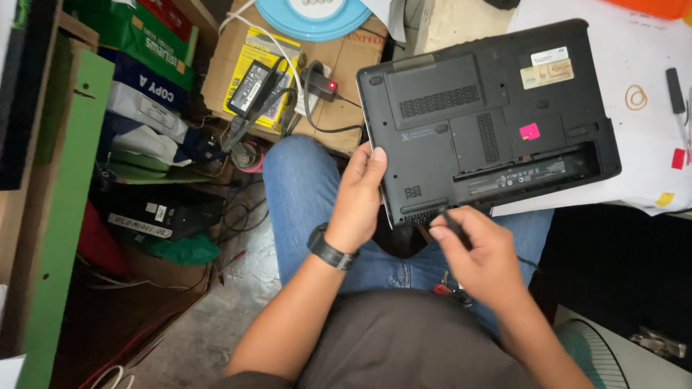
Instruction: Securing the bottom panel and battery of a laptop using a screwdriver on a repair bench.
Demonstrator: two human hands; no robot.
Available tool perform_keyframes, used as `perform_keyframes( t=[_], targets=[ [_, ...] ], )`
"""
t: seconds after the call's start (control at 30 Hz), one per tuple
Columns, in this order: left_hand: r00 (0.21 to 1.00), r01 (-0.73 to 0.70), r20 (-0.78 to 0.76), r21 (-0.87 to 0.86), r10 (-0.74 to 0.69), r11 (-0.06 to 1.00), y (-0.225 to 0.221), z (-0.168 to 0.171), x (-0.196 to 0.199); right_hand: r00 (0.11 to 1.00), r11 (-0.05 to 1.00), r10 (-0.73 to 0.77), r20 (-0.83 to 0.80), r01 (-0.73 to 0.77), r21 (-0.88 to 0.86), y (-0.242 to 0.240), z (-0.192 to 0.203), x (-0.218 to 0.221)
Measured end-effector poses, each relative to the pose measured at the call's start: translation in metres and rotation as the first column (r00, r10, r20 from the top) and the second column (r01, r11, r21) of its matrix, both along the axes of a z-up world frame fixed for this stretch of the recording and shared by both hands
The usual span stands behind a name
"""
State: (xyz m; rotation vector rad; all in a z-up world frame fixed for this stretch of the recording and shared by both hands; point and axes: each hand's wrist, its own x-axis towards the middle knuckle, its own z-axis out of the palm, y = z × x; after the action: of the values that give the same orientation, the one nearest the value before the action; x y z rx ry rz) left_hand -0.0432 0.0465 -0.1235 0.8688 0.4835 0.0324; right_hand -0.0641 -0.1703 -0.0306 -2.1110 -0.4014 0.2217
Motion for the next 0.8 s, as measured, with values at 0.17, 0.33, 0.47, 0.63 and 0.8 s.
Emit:
perform_keyframes(
  t=[0.17,0.33,0.47,0.63,0.8],
  targets=[
    [0.999,-0.031,-0.019,0.436,0.043,0.900,-0.020,0.024,-0.006,0.977,0.996,0.081,0.199,-0.085,0.011,0.018,-0.009,-0.013],
    [0.990,-0.122,0.123,0.472,0.072,0.873,-0.020,0.025,-0.008,0.956,0.995,0.057,0.289,-0.078,0.061,0.016,-0.022,-0.011],
    [0.985,-0.140,0.159,0.481,0.071,0.865,-0.017,0.033,-0.009,0.962,0.993,0.045,0.268,-0.074,0.096,0.015,-0.024,-0.010],
    [0.982,-0.139,0.178,0.467,0.061,0.873,-0.017,0.019,-0.008,0.963,0.989,0.060,0.261,-0.093,0.115,0.017,-0.019,-0.006],
    [0.971,-0.140,0.235,0.441,0.037,0.887,-0.015,0.008,-0.009,0.964,0.988,0.074,0.256,-0.105,0.109,0.016,-0.023,-0.004]
  ],
)
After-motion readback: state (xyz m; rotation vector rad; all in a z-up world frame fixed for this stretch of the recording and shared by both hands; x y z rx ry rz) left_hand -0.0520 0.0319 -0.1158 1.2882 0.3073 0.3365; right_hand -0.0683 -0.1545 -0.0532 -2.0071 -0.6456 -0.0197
